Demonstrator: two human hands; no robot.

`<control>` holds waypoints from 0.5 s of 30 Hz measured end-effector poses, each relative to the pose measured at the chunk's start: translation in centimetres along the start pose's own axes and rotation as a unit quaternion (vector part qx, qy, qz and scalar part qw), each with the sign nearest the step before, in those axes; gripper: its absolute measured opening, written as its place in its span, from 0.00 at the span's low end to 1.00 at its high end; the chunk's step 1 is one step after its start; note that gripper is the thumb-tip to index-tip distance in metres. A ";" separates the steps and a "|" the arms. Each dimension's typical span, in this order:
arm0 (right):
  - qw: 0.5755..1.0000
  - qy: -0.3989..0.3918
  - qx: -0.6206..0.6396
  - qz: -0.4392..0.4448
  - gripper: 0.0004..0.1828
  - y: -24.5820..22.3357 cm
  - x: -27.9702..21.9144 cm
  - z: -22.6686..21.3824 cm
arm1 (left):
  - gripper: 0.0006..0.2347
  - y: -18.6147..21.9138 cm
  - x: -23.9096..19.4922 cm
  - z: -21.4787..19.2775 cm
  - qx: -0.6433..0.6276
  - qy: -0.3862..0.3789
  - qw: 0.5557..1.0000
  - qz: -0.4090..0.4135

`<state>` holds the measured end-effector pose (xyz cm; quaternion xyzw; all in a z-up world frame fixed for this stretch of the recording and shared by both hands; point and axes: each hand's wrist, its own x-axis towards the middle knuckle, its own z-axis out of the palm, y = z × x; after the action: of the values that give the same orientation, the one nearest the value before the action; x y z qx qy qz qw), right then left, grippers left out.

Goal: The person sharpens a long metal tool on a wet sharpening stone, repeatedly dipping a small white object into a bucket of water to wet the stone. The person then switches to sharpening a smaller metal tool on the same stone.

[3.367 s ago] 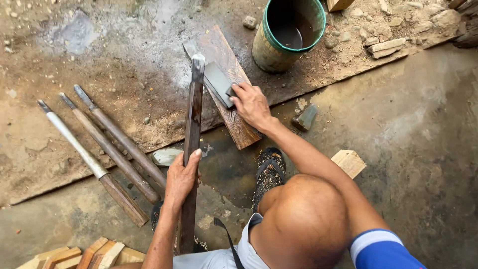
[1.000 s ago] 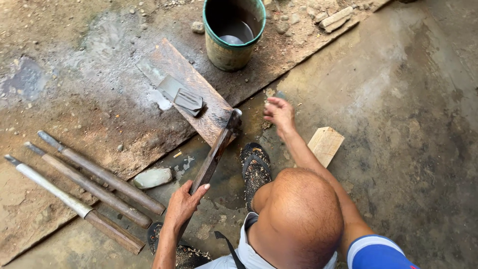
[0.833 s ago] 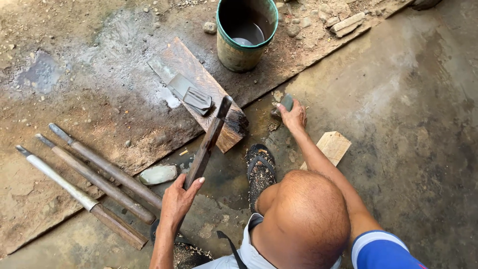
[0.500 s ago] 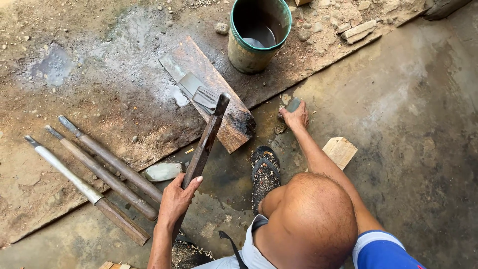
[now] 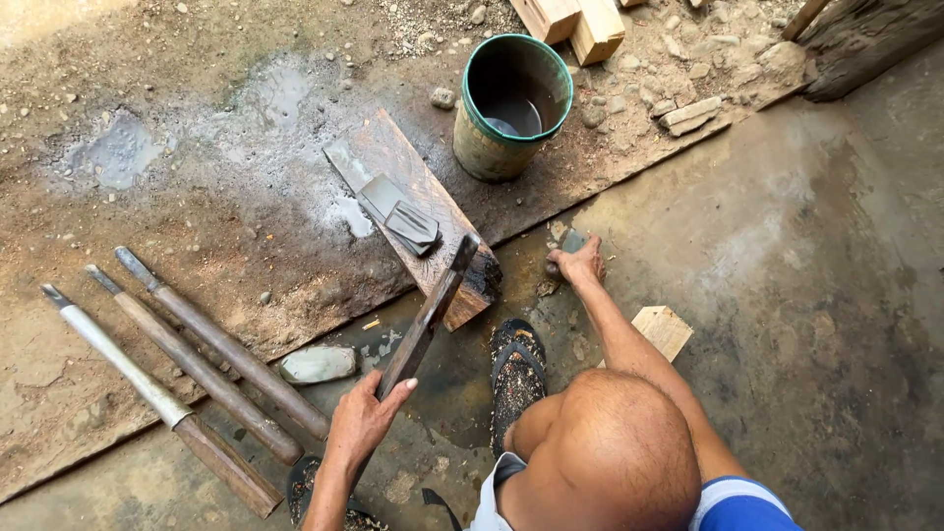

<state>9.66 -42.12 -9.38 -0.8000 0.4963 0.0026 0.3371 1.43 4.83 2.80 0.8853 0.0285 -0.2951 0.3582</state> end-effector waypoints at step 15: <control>0.894 -0.310 0.114 -0.303 0.21 -28.1 -4.4 -18.0 | 0.27 1.0 3.1 2.4 -0.001 -0.064 0.998 -0.025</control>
<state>23.86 -40.48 21.14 -0.8263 0.0971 0.0924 0.5471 3.02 2.03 0.38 0.8630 0.0282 -0.3605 0.3527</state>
